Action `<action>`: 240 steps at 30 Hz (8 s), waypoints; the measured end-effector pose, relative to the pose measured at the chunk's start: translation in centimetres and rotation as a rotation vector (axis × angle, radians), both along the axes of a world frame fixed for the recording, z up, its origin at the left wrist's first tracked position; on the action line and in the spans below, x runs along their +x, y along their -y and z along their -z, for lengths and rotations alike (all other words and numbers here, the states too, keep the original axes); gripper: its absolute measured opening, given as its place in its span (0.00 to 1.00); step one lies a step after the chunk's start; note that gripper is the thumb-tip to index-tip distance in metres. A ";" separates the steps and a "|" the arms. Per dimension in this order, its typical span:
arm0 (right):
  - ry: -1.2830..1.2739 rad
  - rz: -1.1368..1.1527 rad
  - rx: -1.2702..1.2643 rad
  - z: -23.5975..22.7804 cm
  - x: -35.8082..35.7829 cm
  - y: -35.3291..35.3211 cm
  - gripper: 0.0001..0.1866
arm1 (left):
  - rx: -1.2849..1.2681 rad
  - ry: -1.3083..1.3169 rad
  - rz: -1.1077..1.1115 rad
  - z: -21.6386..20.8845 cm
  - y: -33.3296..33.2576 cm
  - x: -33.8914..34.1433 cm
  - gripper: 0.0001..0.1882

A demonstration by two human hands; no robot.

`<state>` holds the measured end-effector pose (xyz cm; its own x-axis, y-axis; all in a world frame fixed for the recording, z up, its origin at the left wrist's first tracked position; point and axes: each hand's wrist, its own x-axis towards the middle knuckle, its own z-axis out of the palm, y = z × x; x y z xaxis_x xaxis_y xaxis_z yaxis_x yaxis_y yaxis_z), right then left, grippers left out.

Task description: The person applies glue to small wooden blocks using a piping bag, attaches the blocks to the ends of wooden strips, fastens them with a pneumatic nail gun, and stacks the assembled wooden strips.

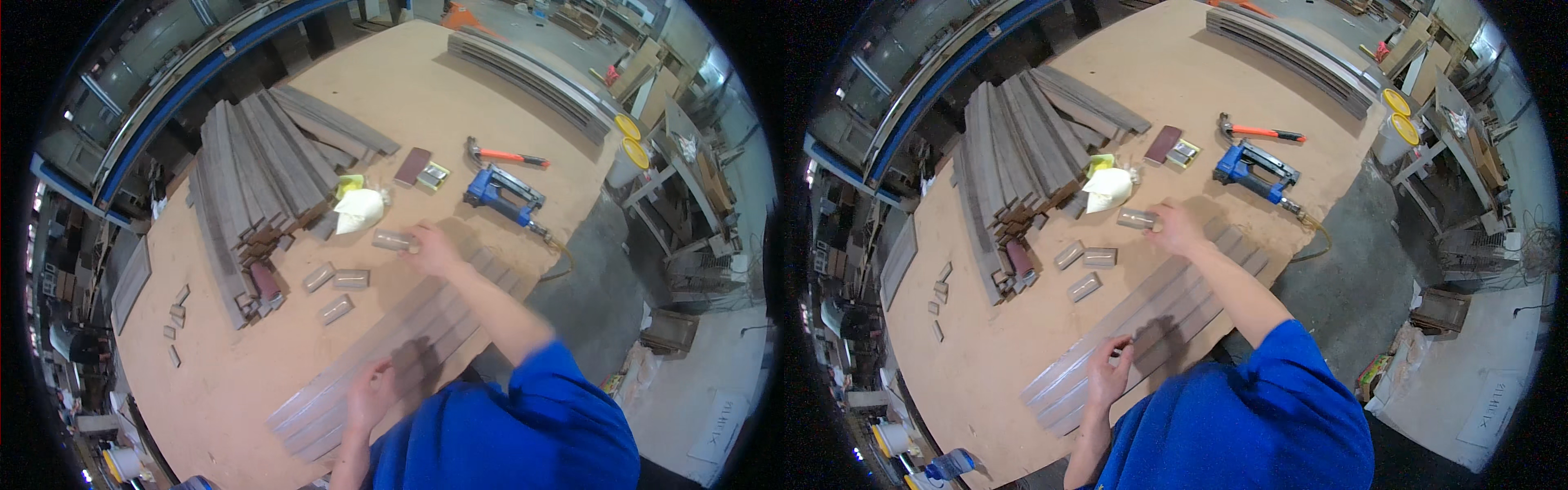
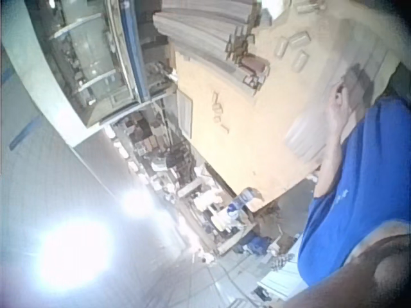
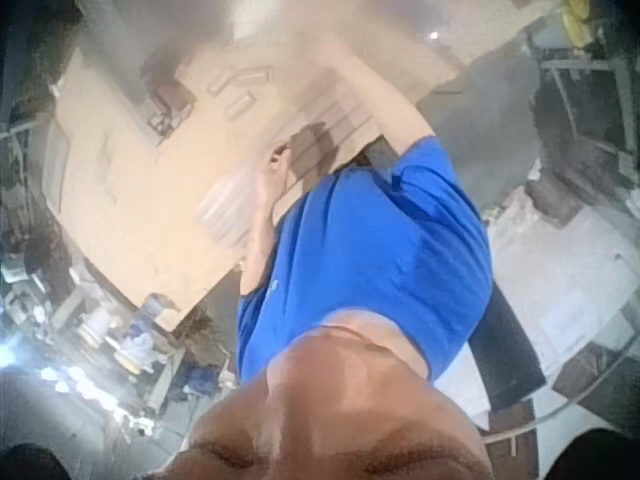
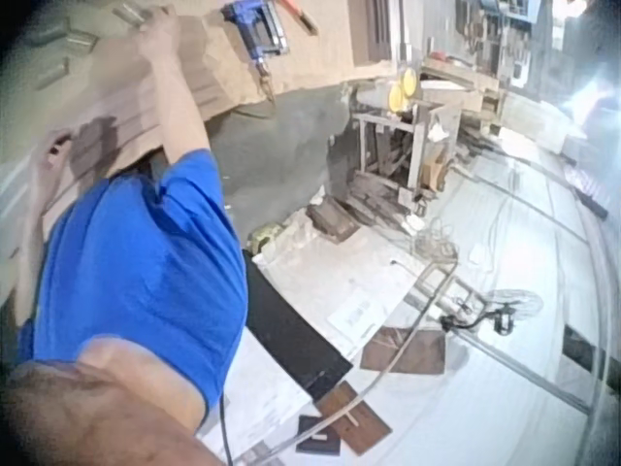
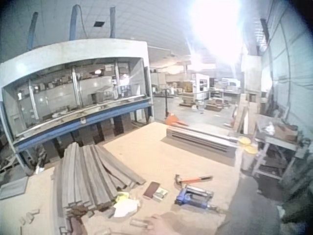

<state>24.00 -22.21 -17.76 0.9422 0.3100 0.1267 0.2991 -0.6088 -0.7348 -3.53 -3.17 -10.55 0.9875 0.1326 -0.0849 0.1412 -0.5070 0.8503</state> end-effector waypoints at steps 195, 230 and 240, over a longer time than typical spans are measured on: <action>-0.481 -0.154 0.483 -4.7 -1.2 14.9 0.24 | 0.249 -0.172 -0.184 -0.8 2.2 15.3 0.21; -1.622 -0.266 1.473 -4.5 -5.0 15.0 0.15 | -0.438 -0.418 -0.034 -3.5 12.8 19.5 0.10; -1.847 -0.388 1.277 -2.7 -4.6 17.1 0.21 | -0.474 -0.336 0.291 -4.1 12.5 18.4 0.32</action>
